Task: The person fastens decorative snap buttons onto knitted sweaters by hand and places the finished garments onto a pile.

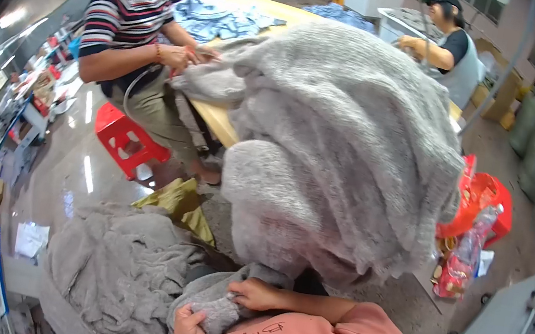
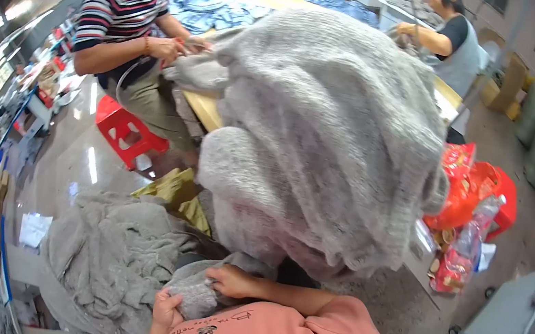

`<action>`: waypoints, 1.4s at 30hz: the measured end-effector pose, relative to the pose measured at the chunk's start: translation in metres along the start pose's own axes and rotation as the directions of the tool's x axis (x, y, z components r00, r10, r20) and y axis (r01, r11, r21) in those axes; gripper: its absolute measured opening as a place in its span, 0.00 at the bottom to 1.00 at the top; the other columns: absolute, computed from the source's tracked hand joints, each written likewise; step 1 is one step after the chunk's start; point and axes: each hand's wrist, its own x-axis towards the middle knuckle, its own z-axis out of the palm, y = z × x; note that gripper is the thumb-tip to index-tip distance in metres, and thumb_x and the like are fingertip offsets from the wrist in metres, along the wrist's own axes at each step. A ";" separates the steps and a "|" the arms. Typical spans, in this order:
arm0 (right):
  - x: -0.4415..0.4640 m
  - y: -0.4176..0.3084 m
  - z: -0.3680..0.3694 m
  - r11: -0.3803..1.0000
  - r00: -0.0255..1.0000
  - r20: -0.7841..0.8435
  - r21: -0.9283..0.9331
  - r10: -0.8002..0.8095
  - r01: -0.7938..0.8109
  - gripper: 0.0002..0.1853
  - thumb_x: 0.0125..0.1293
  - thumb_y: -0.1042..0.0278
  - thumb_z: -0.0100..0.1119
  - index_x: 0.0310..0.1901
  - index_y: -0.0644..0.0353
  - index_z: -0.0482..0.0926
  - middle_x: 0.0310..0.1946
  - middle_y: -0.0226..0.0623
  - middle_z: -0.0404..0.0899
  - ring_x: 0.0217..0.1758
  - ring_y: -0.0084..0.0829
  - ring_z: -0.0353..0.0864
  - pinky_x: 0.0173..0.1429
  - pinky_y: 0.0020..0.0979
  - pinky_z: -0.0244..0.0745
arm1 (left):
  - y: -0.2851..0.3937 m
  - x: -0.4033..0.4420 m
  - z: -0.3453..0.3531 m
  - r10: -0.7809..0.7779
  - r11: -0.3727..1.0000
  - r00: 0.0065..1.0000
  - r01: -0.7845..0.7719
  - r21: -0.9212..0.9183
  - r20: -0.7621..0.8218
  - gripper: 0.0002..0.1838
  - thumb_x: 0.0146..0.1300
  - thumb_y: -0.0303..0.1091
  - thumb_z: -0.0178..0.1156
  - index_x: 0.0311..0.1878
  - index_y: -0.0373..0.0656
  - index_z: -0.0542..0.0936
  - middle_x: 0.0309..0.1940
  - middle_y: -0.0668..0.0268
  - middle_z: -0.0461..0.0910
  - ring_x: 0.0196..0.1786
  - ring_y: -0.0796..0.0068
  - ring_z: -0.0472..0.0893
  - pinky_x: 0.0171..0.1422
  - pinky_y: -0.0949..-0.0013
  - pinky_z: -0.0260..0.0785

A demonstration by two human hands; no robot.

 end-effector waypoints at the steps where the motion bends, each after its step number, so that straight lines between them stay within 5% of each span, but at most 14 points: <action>1: 0.002 0.004 0.001 1.000 1.000 0.007 -0.023 -0.012 0.012 0.09 0.49 0.73 0.54 0.35 0.62 0.72 0.24 0.48 0.74 0.31 0.49 0.75 0.35 0.41 0.68 | -0.001 0.001 0.001 0.008 0.999 1.000 -0.008 -0.036 -0.011 0.14 0.49 0.15 0.50 0.42 0.28 0.73 0.38 0.54 0.78 0.40 0.63 0.78 0.49 0.62 0.69; 6: 0.004 0.012 0.004 0.988 0.989 0.049 -0.065 -0.140 0.143 0.17 0.51 0.66 0.59 0.44 0.61 0.72 0.38 0.44 0.74 0.41 0.43 0.75 0.44 0.37 0.69 | -0.010 0.011 -0.002 0.074 0.940 0.997 -0.066 0.334 -0.011 0.08 0.47 0.16 0.55 0.33 0.30 0.76 0.30 0.61 0.79 0.30 0.78 0.77 0.37 0.75 0.69; 9: 0.010 0.001 0.003 0.981 0.982 -0.009 0.053 -0.186 0.187 0.20 0.50 0.63 0.62 0.43 0.64 0.72 0.35 0.43 0.74 0.41 0.41 0.75 0.44 0.36 0.69 | -0.014 0.013 0.013 0.110 0.762 0.993 -0.118 0.636 0.053 0.06 0.47 0.20 0.58 0.31 0.34 0.77 0.25 0.68 0.78 0.27 0.84 0.74 0.31 0.78 0.66; 13: 0.018 0.017 0.003 0.909 0.974 0.219 0.416 -0.058 -0.039 0.12 0.57 0.62 0.57 0.28 0.65 0.72 0.20 0.33 0.71 0.26 0.20 0.68 0.31 0.26 0.64 | -0.016 0.017 0.022 0.184 0.703 0.983 -0.138 0.698 0.009 0.03 0.46 0.21 0.60 0.27 0.35 0.77 0.19 0.74 0.74 0.23 0.88 0.69 0.25 0.80 0.62; 14: 0.017 0.021 0.010 0.898 0.975 0.127 0.425 -0.182 0.112 0.12 0.60 0.65 0.53 0.24 0.65 0.70 0.16 0.29 0.68 0.22 0.16 0.62 0.27 0.24 0.60 | -0.016 0.017 0.019 0.166 0.704 0.986 -0.126 0.699 0.010 0.03 0.46 0.21 0.60 0.27 0.36 0.77 0.18 0.74 0.74 0.23 0.88 0.69 0.25 0.80 0.62; 16: 0.010 0.024 0.021 0.916 0.983 0.111 0.391 -0.146 0.092 0.11 0.60 0.67 0.52 0.25 0.65 0.71 0.16 0.30 0.68 0.23 0.16 0.63 0.27 0.24 0.61 | -0.024 0.017 0.009 0.125 0.710 0.992 -0.099 0.697 0.013 0.03 0.46 0.21 0.60 0.26 0.36 0.77 0.18 0.74 0.74 0.23 0.89 0.68 0.26 0.80 0.61; 22: 0.004 0.031 0.034 0.951 0.989 -0.039 0.271 -0.142 0.148 0.09 0.60 0.68 0.51 0.27 0.64 0.72 0.16 0.29 0.70 0.21 0.17 0.67 0.25 0.25 0.63 | -0.042 0.028 -0.004 -0.070 0.796 0.993 -0.003 0.605 0.097 0.03 0.47 0.22 0.60 0.27 0.37 0.77 0.20 0.73 0.75 0.23 0.87 0.69 0.28 0.80 0.62; 25: 0.009 0.008 0.020 0.898 0.997 -0.072 0.440 0.037 -0.002 0.11 0.58 0.67 0.51 0.23 0.64 0.69 0.14 0.32 0.65 0.19 0.19 0.62 0.23 0.28 0.59 | -0.025 0.029 0.008 -0.109 0.939 0.992 0.082 0.334 0.065 0.05 0.48 0.21 0.59 0.30 0.36 0.77 0.24 0.70 0.77 0.24 0.85 0.72 0.30 0.79 0.65; 30: 0.017 0.017 0.017 0.928 0.982 -0.160 0.343 -0.097 0.147 0.08 0.60 0.68 0.52 0.29 0.63 0.73 0.17 0.26 0.70 0.21 0.15 0.67 0.24 0.22 0.62 | -0.026 0.036 0.014 -0.196 0.981 0.978 0.195 0.020 0.073 0.06 0.53 0.21 0.54 0.35 0.33 0.76 0.30 0.64 0.79 0.30 0.78 0.78 0.36 0.75 0.70; 32: 0.013 0.015 0.019 0.885 0.983 -0.173 0.465 0.054 0.033 0.09 0.56 0.67 0.56 0.26 0.64 0.72 0.16 0.29 0.69 0.22 0.17 0.66 0.25 0.24 0.62 | -0.031 0.042 0.006 -0.248 0.968 0.967 0.250 -0.016 0.064 0.07 0.53 0.21 0.53 0.36 0.32 0.76 0.30 0.62 0.79 0.31 0.75 0.79 0.38 0.73 0.71; 36: 0.010 0.006 0.007 0.956 0.903 -0.358 0.247 0.240 -0.156 0.09 0.51 0.67 0.61 0.25 0.64 0.73 0.19 0.32 0.71 0.25 0.19 0.69 0.29 0.24 0.65 | -0.007 0.040 0.011 -0.103 0.994 0.989 0.097 -0.056 -0.107 0.07 0.51 0.20 0.52 0.35 0.32 0.75 0.29 0.60 0.79 0.31 0.69 0.79 0.39 0.68 0.72; 39: 0.007 0.054 0.018 0.954 0.918 -0.337 0.278 0.208 -0.113 0.11 0.49 0.69 0.64 0.32 0.63 0.74 0.23 0.27 0.75 0.26 0.16 0.71 0.30 0.20 0.66 | 0.009 0.047 -0.008 0.007 0.993 0.968 -0.036 -0.115 -0.251 0.08 0.49 0.19 0.53 0.35 0.32 0.75 0.30 0.58 0.78 0.31 0.65 0.79 0.40 0.64 0.73; 40: 0.002 0.058 0.016 0.885 0.942 -0.170 0.421 0.291 -0.197 0.11 0.50 0.71 0.63 0.34 0.63 0.74 0.24 0.29 0.75 0.27 0.17 0.72 0.32 0.21 0.67 | 0.011 0.049 -0.016 0.060 0.989 0.955 -0.096 -0.112 -0.292 0.08 0.48 0.19 0.53 0.35 0.32 0.75 0.30 0.58 0.78 0.32 0.64 0.79 0.40 0.64 0.73; 42: -0.002 0.047 0.016 0.932 0.967 -0.186 0.348 0.172 -0.099 0.09 0.52 0.73 0.61 0.35 0.62 0.74 0.24 0.28 0.75 0.27 0.17 0.72 0.33 0.21 0.68 | 0.016 0.048 -0.020 0.123 0.979 0.935 -0.170 -0.115 -0.333 0.09 0.47 0.18 0.53 0.35 0.32 0.75 0.31 0.57 0.78 0.32 0.64 0.79 0.40 0.63 0.73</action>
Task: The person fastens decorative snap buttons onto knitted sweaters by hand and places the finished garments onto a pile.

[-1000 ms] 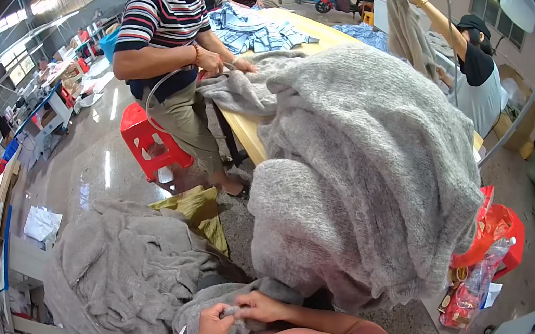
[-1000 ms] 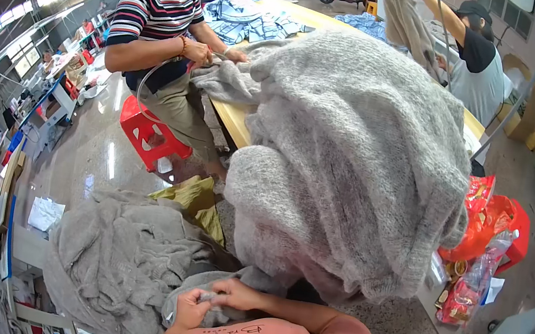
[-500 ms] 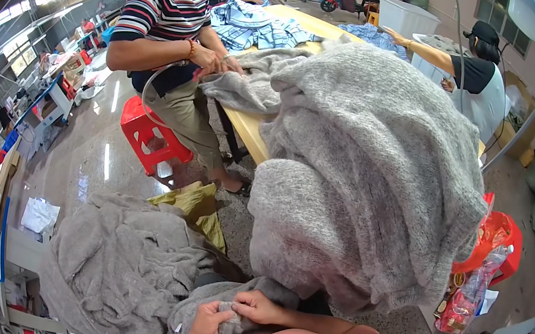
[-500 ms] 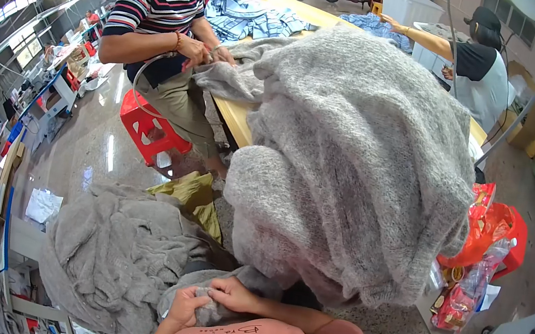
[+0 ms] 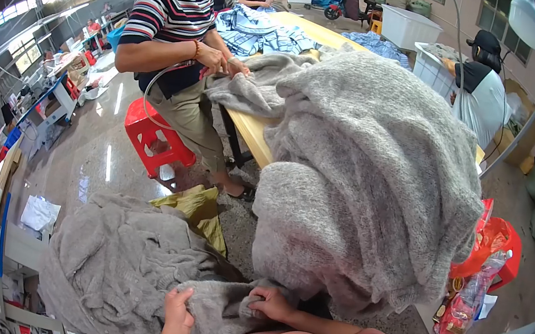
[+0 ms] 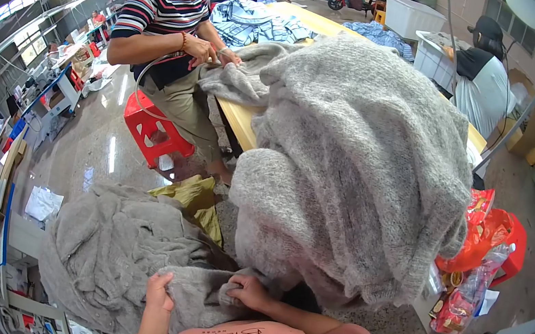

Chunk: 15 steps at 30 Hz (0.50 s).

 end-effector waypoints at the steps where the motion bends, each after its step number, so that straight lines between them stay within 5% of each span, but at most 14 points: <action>1: -0.003 -0.006 0.004 0.998 0.998 0.020 -0.025 -0.058 0.058 0.09 0.52 0.73 0.60 0.35 0.62 0.73 0.24 0.28 0.74 0.27 0.18 0.72 0.33 0.22 0.68 | 0.003 0.000 0.000 0.012 1.000 1.000 -0.012 -0.012 0.001 0.09 0.47 0.18 0.54 0.35 0.32 0.75 0.31 0.57 0.78 0.32 0.64 0.79 0.41 0.64 0.73; 5: -0.001 -0.038 0.011 0.990 0.922 0.363 -0.003 0.132 -0.141 0.09 0.56 0.77 0.54 0.39 0.62 0.71 0.26 0.31 0.74 0.30 0.18 0.72 0.33 0.22 0.68 | -0.014 -0.004 0.008 -0.034 0.992 0.999 0.031 0.122 0.021 0.09 0.46 0.17 0.53 0.34 0.32 0.75 0.30 0.59 0.78 0.31 0.66 0.78 0.40 0.66 0.72; 6: -0.001 -0.031 0.016 0.981 0.923 0.349 -0.047 -0.161 0.189 0.10 0.55 0.76 0.54 0.40 0.63 0.71 0.29 0.36 0.75 0.31 0.22 0.73 0.34 0.26 0.69 | -0.029 -0.002 0.006 -0.053 0.984 0.998 0.045 0.174 0.041 0.09 0.45 0.17 0.54 0.33 0.33 0.75 0.28 0.61 0.78 0.31 0.71 0.78 0.38 0.68 0.72; 9: -0.003 -0.034 0.018 0.919 0.793 0.507 -0.003 -0.337 0.393 0.11 0.55 0.76 0.54 0.42 0.63 0.73 0.33 0.43 0.75 0.33 0.38 0.76 0.38 0.34 0.70 | -0.054 -0.009 0.008 -0.193 0.943 0.954 0.116 0.313 0.227 0.06 0.45 0.18 0.55 0.29 0.35 0.76 0.25 0.64 0.78 0.27 0.76 0.77 0.30 0.73 0.70; 11: -0.006 -0.052 0.019 0.879 0.807 0.371 0.063 -0.460 0.473 0.11 0.55 0.77 0.54 0.42 0.62 0.73 0.33 0.43 0.75 0.34 0.41 0.76 0.38 0.34 0.70 | -0.061 -0.011 0.013 -0.282 0.914 0.910 0.159 0.374 0.302 0.04 0.48 0.20 0.55 0.28 0.37 0.76 0.23 0.66 0.77 0.23 0.79 0.75 0.25 0.76 0.67; 15: 0.003 -0.062 0.016 0.673 0.764 0.181 -0.378 -0.620 0.636 0.10 0.51 0.77 0.55 0.37 0.60 0.74 0.24 0.38 0.70 0.25 0.38 0.73 0.26 0.33 0.69 | -0.070 0.001 0.001 -0.250 0.951 0.890 0.152 0.270 0.381 0.04 0.54 0.24 0.53 0.33 0.39 0.77 0.27 0.69 0.77 0.27 0.81 0.75 0.32 0.77 0.68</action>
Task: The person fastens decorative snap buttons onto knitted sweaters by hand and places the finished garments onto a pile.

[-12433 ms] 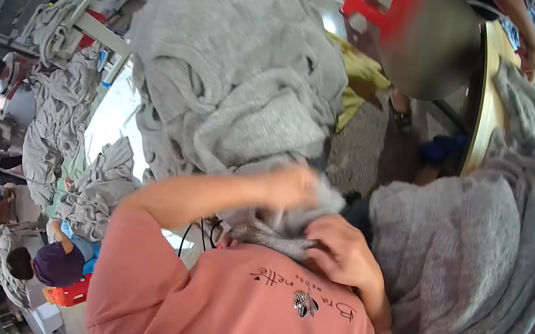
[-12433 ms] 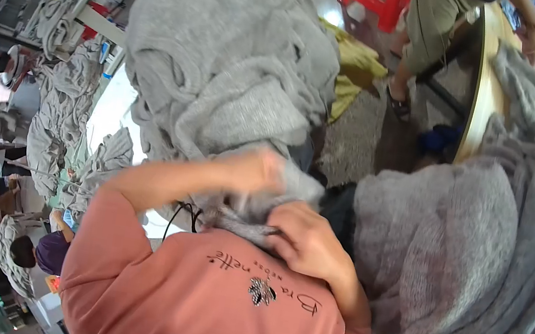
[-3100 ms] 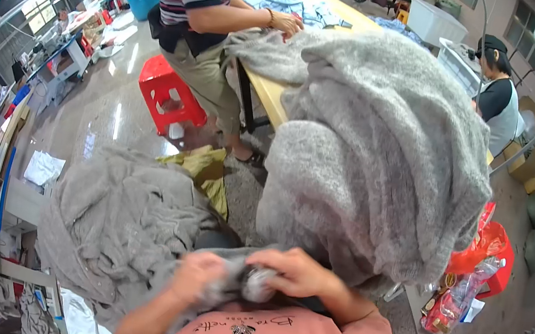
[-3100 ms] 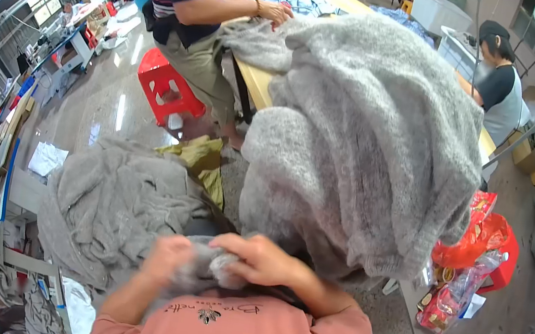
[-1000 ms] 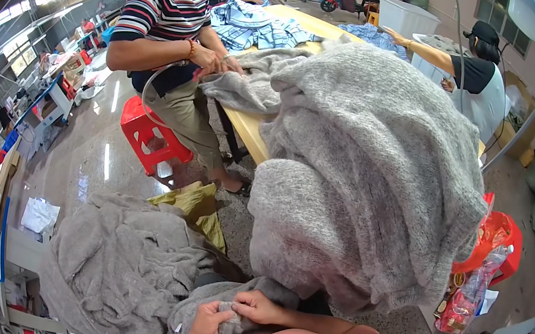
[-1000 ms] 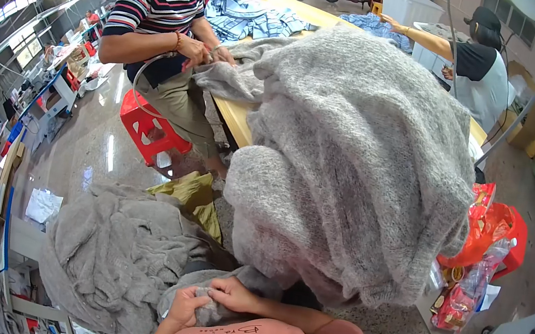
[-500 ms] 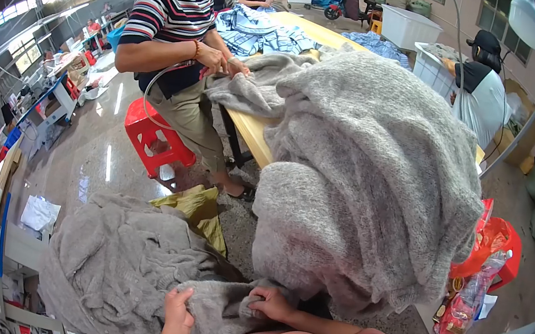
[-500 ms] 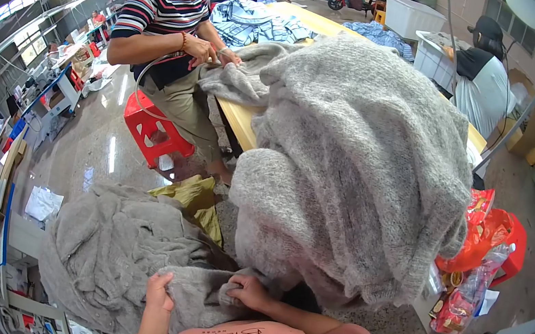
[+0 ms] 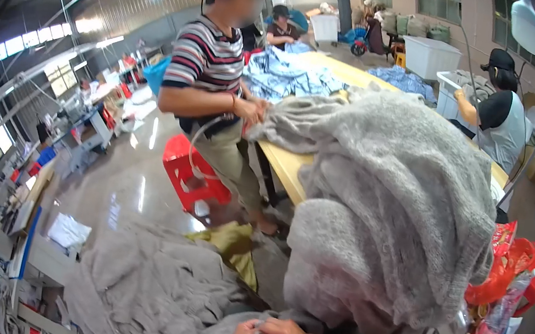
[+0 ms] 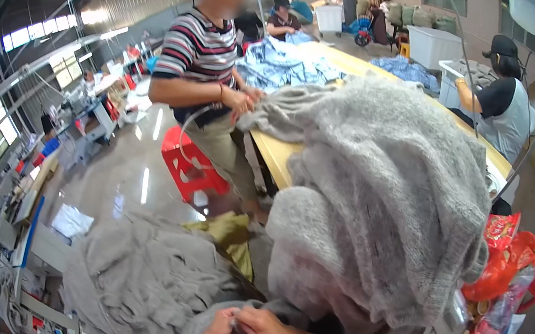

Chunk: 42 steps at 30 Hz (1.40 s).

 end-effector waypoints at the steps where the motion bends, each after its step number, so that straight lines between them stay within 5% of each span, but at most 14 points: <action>1: 0.001 0.002 0.002 0.999 0.999 -0.038 -0.043 -0.029 0.027 0.09 0.50 0.77 0.56 0.36 0.60 0.73 0.24 0.38 0.69 0.24 0.38 0.73 0.25 0.33 0.68 | 0.000 0.002 -0.004 0.004 1.000 1.000 -0.004 -0.007 -0.014 0.04 0.55 0.24 0.52 0.33 0.39 0.76 0.28 0.68 0.77 0.29 0.79 0.76 0.33 0.75 0.69; 9: -0.005 0.005 0.011 0.979 0.995 -0.038 -0.188 -0.091 0.083 0.06 0.49 0.74 0.55 0.29 0.59 0.69 0.22 0.37 0.65 0.21 0.37 0.71 0.22 0.34 0.66 | -0.002 -0.015 0.001 -0.021 0.943 0.999 0.008 -0.332 -0.036 0.08 0.58 0.25 0.49 0.39 0.38 0.76 0.35 0.65 0.78 0.37 0.73 0.77 0.45 0.71 0.69; 17: -0.013 0.005 0.016 0.984 0.995 0.097 -0.175 0.033 -0.016 0.07 0.48 0.73 0.54 0.31 0.58 0.69 0.26 0.38 0.68 0.27 0.41 0.74 0.26 0.37 0.68 | -0.005 -0.025 0.004 -0.002 0.936 0.998 -0.021 -0.350 -0.064 0.08 0.60 0.25 0.49 0.41 0.36 0.75 0.36 0.62 0.78 0.38 0.71 0.77 0.44 0.69 0.70; 21: -0.011 0.005 0.013 0.959 0.958 0.130 0.088 0.257 -0.270 0.07 0.48 0.78 0.52 0.32 0.61 0.72 0.32 0.40 0.69 0.33 0.43 0.74 0.36 0.35 0.70 | -0.011 -0.029 0.002 0.073 0.975 0.989 -0.098 -0.202 -0.127 0.04 0.58 0.22 0.53 0.35 0.35 0.76 0.29 0.64 0.78 0.30 0.77 0.76 0.36 0.75 0.69; 24: -0.012 0.017 0.020 0.959 0.975 0.096 0.184 0.200 -0.214 0.07 0.47 0.80 0.51 0.32 0.63 0.72 0.31 0.42 0.70 0.32 0.43 0.74 0.36 0.35 0.69 | -0.012 -0.027 0.001 0.163 0.983 0.972 -0.174 -0.053 -0.171 0.03 0.56 0.21 0.54 0.30 0.35 0.77 0.25 0.67 0.77 0.27 0.82 0.74 0.32 0.79 0.66; 25: -0.012 0.019 0.019 0.931 0.935 0.212 0.174 0.283 -0.321 0.08 0.47 0.80 0.51 0.32 0.64 0.71 0.30 0.44 0.71 0.32 0.41 0.74 0.35 0.35 0.68 | -0.008 -0.028 0.005 0.178 0.983 0.966 -0.183 -0.010 -0.189 0.03 0.56 0.21 0.54 0.29 0.35 0.77 0.24 0.68 0.77 0.26 0.83 0.73 0.32 0.80 0.65; 28: -0.013 0.017 0.020 0.932 0.945 0.149 0.182 0.290 -0.315 0.07 0.48 0.79 0.51 0.31 0.65 0.71 0.28 0.45 0.72 0.31 0.41 0.74 0.35 0.34 0.67 | -0.003 -0.029 0.009 0.246 0.964 0.943 -0.212 0.163 -0.225 0.04 0.55 0.20 0.54 0.27 0.34 0.77 0.23 0.70 0.76 0.26 0.86 0.71 0.31 0.81 0.63; 32: -0.005 0.008 0.016 0.807 0.829 0.229 0.204 0.510 -0.554 0.06 0.50 0.76 0.51 0.31 0.66 0.71 0.27 0.48 0.73 0.31 0.43 0.74 0.35 0.37 0.67 | -0.004 -0.027 0.005 0.331 0.908 0.917 -0.245 0.340 -0.223 0.04 0.53 0.20 0.53 0.29 0.33 0.78 0.21 0.71 0.76 0.25 0.87 0.70 0.29 0.80 0.63; 37: -0.010 0.031 0.020 0.863 0.820 0.380 0.099 0.427 -0.495 0.07 0.52 0.69 0.51 0.29 0.65 0.72 0.27 0.52 0.74 0.33 0.49 0.75 0.35 0.42 0.67 | -0.006 -0.028 0.005 0.540 0.679 0.830 -0.332 0.655 -0.139 0.04 0.50 0.22 0.55 0.30 0.35 0.78 0.20 0.68 0.76 0.25 0.86 0.70 0.27 0.77 0.64; 42: -0.016 0.029 0.036 0.827 0.801 0.246 -0.007 0.546 -0.562 0.08 0.51 0.66 0.52 0.28 0.61 0.72 0.21 0.49 0.72 0.25 0.46 0.74 0.30 0.41 0.65 | -0.008 -0.027 0.006 0.676 0.449 0.730 -0.300 0.842 -0.100 0.03 0.47 0.23 0.55 0.27 0.37 0.77 0.18 0.60 0.75 0.21 0.72 0.74 0.26 0.69 0.66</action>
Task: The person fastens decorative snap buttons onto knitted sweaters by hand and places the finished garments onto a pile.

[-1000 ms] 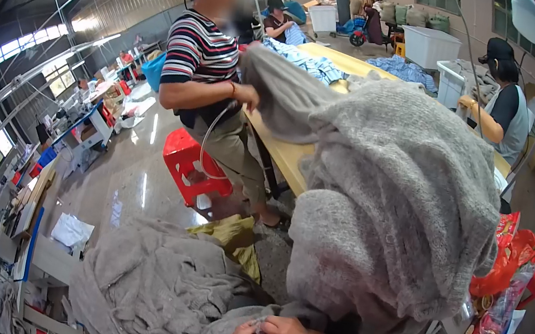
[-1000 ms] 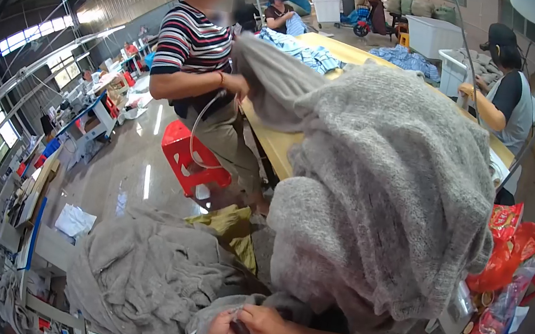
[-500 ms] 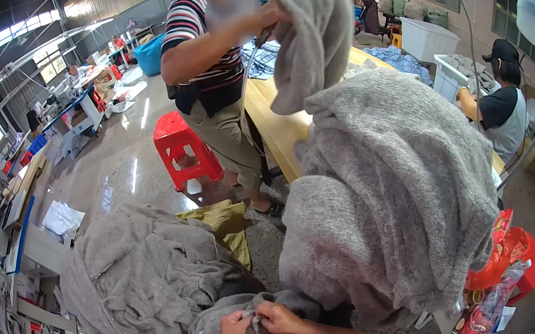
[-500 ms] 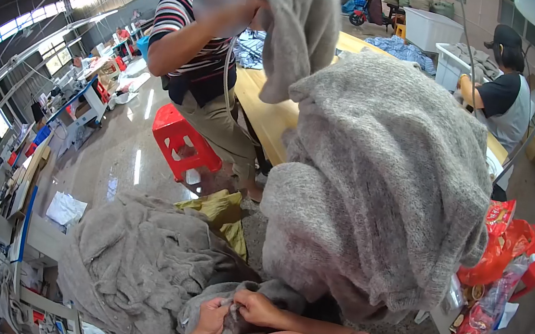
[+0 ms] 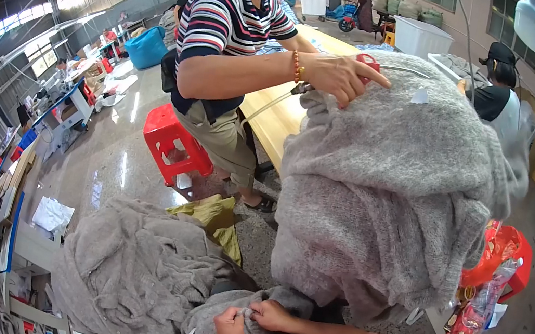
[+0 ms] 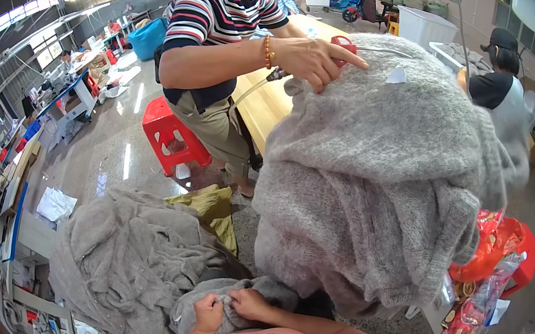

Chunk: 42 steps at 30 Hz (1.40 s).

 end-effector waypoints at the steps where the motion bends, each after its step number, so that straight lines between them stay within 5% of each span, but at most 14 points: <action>1: 0.001 0.000 0.001 1.000 0.999 -0.032 -0.013 0.006 -0.006 0.08 0.51 0.66 0.52 0.28 0.61 0.71 0.21 0.50 0.72 0.25 0.47 0.74 0.30 0.42 0.65 | 0.001 0.002 0.002 0.079 0.993 0.997 -0.077 0.086 -0.024 0.02 0.47 0.23 0.55 0.26 0.37 0.76 0.18 0.58 0.75 0.21 0.66 0.75 0.26 0.67 0.66; 5: 0.008 0.003 0.012 0.998 0.994 -0.095 -0.033 0.045 -0.048 0.07 0.49 0.66 0.50 0.26 0.61 0.70 0.21 0.50 0.72 0.26 0.49 0.74 0.30 0.42 0.65 | 0.007 0.003 0.002 0.244 0.934 0.970 -0.230 0.273 -0.020 0.02 0.44 0.24 0.54 0.24 0.39 0.75 0.18 0.54 0.74 0.23 0.50 0.75 0.26 0.59 0.66; 8: 0.011 0.002 0.012 0.998 0.991 -0.127 -0.052 0.029 -0.036 0.07 0.49 0.67 0.49 0.26 0.61 0.70 0.21 0.50 0.72 0.26 0.49 0.74 0.29 0.42 0.65 | 0.008 0.004 -0.001 0.293 0.905 0.956 -0.271 0.327 -0.021 0.02 0.46 0.24 0.55 0.26 0.38 0.75 0.20 0.55 0.75 0.22 0.56 0.76 0.26 0.63 0.67; 11: 0.010 0.004 0.010 0.997 0.987 -0.161 -0.070 -0.027 0.016 0.07 0.50 0.66 0.50 0.27 0.61 0.71 0.20 0.49 0.72 0.25 0.48 0.74 0.29 0.40 0.66 | 0.005 0.001 0.004 -0.048 0.999 0.998 0.048 0.003 -0.050 0.03 0.49 0.24 0.56 0.28 0.37 0.76 0.22 0.57 0.76 0.22 0.67 0.76 0.27 0.68 0.67; 14: 0.004 -0.003 0.000 0.996 0.980 -0.179 0.003 -0.084 0.086 0.07 0.52 0.67 0.51 0.30 0.62 0.72 0.19 0.48 0.72 0.25 0.45 0.75 0.29 0.38 0.67 | 0.010 0.003 0.007 -0.063 0.986 0.996 0.051 -0.158 -0.067 0.03 0.52 0.25 0.56 0.30 0.37 0.77 0.21 0.61 0.77 0.23 0.79 0.74 0.29 0.73 0.67; 17: 0.003 -0.003 -0.006 0.984 0.969 -0.214 0.104 -0.123 0.147 0.08 0.53 0.69 0.51 0.34 0.62 0.72 0.22 0.48 0.74 0.26 0.43 0.77 0.30 0.36 0.69 | 0.017 0.005 0.008 0.038 0.994 0.997 -0.043 -0.096 -0.063 0.03 0.53 0.24 0.56 0.30 0.36 0.77 0.21 0.65 0.76 0.25 0.84 0.72 0.30 0.75 0.67; 21: 0.000 -0.003 -0.009 0.972 0.959 -0.239 0.144 -0.150 0.188 0.10 0.53 0.69 0.52 0.37 0.61 0.73 0.24 0.44 0.75 0.28 0.39 0.77 0.32 0.33 0.69 | 0.003 0.007 0.018 -0.173 0.917 0.985 0.154 -0.368 -0.017 0.07 0.52 0.27 0.57 0.35 0.36 0.77 0.22 0.65 0.77 0.27 0.81 0.74 0.32 0.74 0.68; 25: 0.006 0.009 -0.007 0.947 0.931 -0.361 0.272 -0.062 0.169 0.09 0.52 0.69 0.52 0.35 0.61 0.74 0.23 0.41 0.75 0.26 0.32 0.76 0.31 0.30 0.68 | -0.002 0.002 0.012 -0.047 0.990 0.999 0.048 -0.131 0.016 0.09 0.50 0.28 0.60 0.34 0.35 0.76 0.23 0.67 0.77 0.26 0.84 0.73 0.31 0.75 0.67; 28: 0.006 0.018 -0.015 0.944 0.962 -0.271 0.324 0.033 0.059 0.10 0.51 0.73 0.51 0.36 0.64 0.74 0.25 0.36 0.76 0.32 0.23 0.75 0.36 0.26 0.68 | -0.008 -0.001 -0.006 -0.284 0.954 0.943 0.296 -0.047 0.173 0.05 0.49 0.22 0.59 0.31 0.32 0.77 0.23 0.69 0.76 0.27 0.85 0.73 0.31 0.79 0.65; 32: 0.005 0.046 -0.011 0.961 0.997 0.067 0.271 0.032 -0.049 0.16 0.50 0.67 0.54 0.41 0.63 0.73 0.32 0.38 0.77 0.37 0.26 0.75 0.42 0.27 0.69 | -0.010 0.000 -0.011 -0.405 0.799 0.892 0.453 -0.395 0.201 0.04 0.47 0.21 0.60 0.29 0.33 0.78 0.21 0.70 0.76 0.24 0.87 0.70 0.27 0.80 0.62; 33: 0.001 0.027 -0.028 0.991 0.981 0.161 0.099 -0.105 0.090 0.25 0.48 0.61 0.60 0.48 0.62 0.70 0.41 0.40 0.75 0.43 0.28 0.75 0.46 0.28 0.68 | -0.008 0.002 -0.013 -0.395 0.827 0.899 0.438 -0.352 0.190 0.04 0.47 0.21 0.60 0.29 0.33 0.78 0.20 0.70 0.75 0.23 0.87 0.70 0.26 0.81 0.62; 36: -0.002 0.004 -0.029 0.918 0.932 -0.004 0.170 -0.363 0.358 0.24 0.48 0.58 0.63 0.45 0.63 0.71 0.42 0.44 0.73 0.42 0.34 0.74 0.41 0.31 0.68 | 0.013 0.002 -0.011 -0.276 0.942 0.939 0.307 -0.135 0.206 0.04 0.46 0.20 0.59 0.28 0.34 0.78 0.19 0.72 0.75 0.22 0.87 0.69 0.25 0.81 0.61; 40: 0.002 0.004 -0.016 0.924 0.972 0.181 0.375 -0.147 0.070 0.17 0.49 0.60 0.62 0.39 0.60 0.74 0.28 0.39 0.75 0.31 0.28 0.74 0.37 0.30 0.68 | 0.019 0.006 -0.008 -0.225 0.945 0.957 0.260 -0.198 0.182 0.03 0.46 0.20 0.59 0.27 0.35 0.78 0.18 0.73 0.75 0.21 0.88 0.69 0.24 0.81 0.61; 42: 0.003 0.011 -0.014 0.905 0.977 0.130 0.413 -0.170 0.103 0.10 0.50 0.64 0.60 0.30 0.60 0.74 0.20 0.34 0.73 0.25 0.22 0.69 0.32 0.28 0.65 | 0.004 0.000 -0.012 -0.337 0.889 0.891 0.407 -0.208 0.304 0.02 0.47 0.20 0.59 0.27 0.35 0.78 0.19 0.73 0.75 0.21 0.88 0.69 0.24 0.81 0.60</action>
